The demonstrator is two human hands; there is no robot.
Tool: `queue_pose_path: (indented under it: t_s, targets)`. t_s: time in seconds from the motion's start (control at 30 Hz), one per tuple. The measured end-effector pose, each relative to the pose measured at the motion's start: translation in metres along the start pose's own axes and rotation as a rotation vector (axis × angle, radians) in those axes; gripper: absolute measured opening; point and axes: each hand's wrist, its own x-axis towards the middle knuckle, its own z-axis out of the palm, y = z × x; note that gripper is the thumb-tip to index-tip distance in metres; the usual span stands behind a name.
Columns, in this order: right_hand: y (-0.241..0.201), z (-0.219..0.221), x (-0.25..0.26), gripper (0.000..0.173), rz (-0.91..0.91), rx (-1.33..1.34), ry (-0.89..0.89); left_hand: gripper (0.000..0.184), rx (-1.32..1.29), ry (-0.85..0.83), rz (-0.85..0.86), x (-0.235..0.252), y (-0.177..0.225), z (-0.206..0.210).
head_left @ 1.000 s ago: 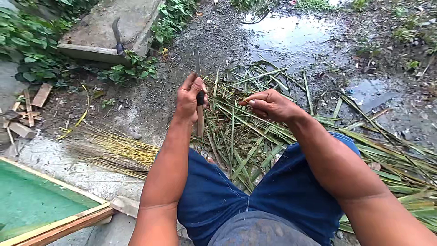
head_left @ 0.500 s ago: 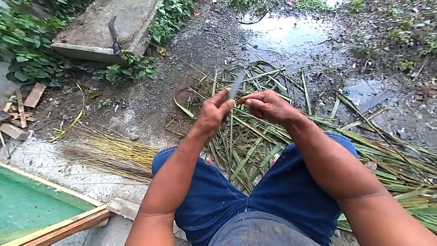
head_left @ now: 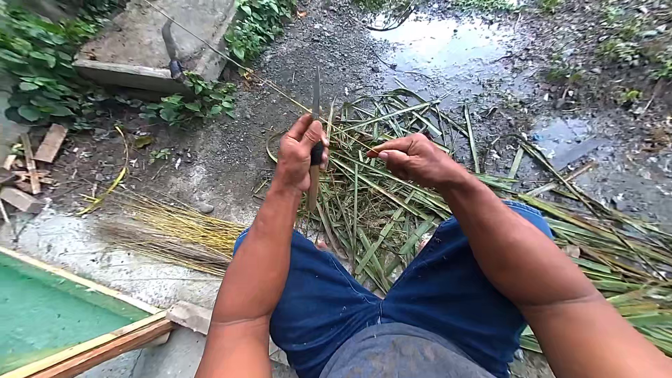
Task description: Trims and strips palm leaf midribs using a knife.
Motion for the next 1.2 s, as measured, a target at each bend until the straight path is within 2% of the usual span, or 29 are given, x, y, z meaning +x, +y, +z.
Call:
queue_pose_path:
  t_s: [0.17, 0.33, 0.4, 0.47, 0.57, 0.67, 0.77, 0.87, 1.03, 1.17, 1.2]
  targets:
    - [0.0, -0.003, 0.002, 0.03, -0.007, 0.049, -0.012, 0.044, 0.013, -0.132, -0.027, -0.006, -0.011, 0.013]
    - [0.005, -0.019, -0.002, 0.03, -0.038, 0.038, -0.135, 0.035, -0.091, 0.164, 0.104, 0.021, 0.013, -0.039]
    - [0.007, -0.024, -0.001, 0.027, 0.035, -0.048, -0.155, 0.034, -0.119, 0.192, 0.131, 0.018, 0.016, -0.043]
    - [0.008, -0.027, 0.001, 0.025, 0.131, -0.14, -0.195, 0.035, -0.102, 0.18, 0.152, 0.012, 0.013, -0.038]
    - [0.005, -0.019, 0.007, 0.03, 0.263, -0.128, -0.182, 0.037, 0.0, 0.136, 0.206, 0.005, 0.003, -0.024]
    - [0.003, 0.0, 0.014, 0.031, 0.175, -0.087, -0.071, 0.04, 0.083, 0.078, 0.221, -0.001, -0.009, -0.006]
    - [0.0, 0.013, 0.018, 0.026, 0.074, -0.046, 0.012, 0.047, 0.132, 0.023, 0.157, -0.009, -0.019, 0.014]
    - [-0.001, 0.012, 0.018, 0.027, 0.046, -0.028, -0.001, 0.046, 0.123, 0.001, 0.109, -0.009, -0.022, 0.012]
    - [-0.005, 0.01, 0.013, 0.029, 0.058, -0.037, -0.055, 0.043, 0.074, 0.085, 0.181, 0.001, -0.012, -0.011]
    - [-0.007, 0.011, 0.014, 0.029, 0.059, -0.019, -0.059, 0.049, 0.119, -0.116, 0.074, -0.015, -0.019, 0.011]
    - [-0.006, 0.009, 0.014, 0.03, 0.047, -0.027, -0.071, 0.049, 0.098, -0.124, 0.073, -0.013, -0.02, 0.01]
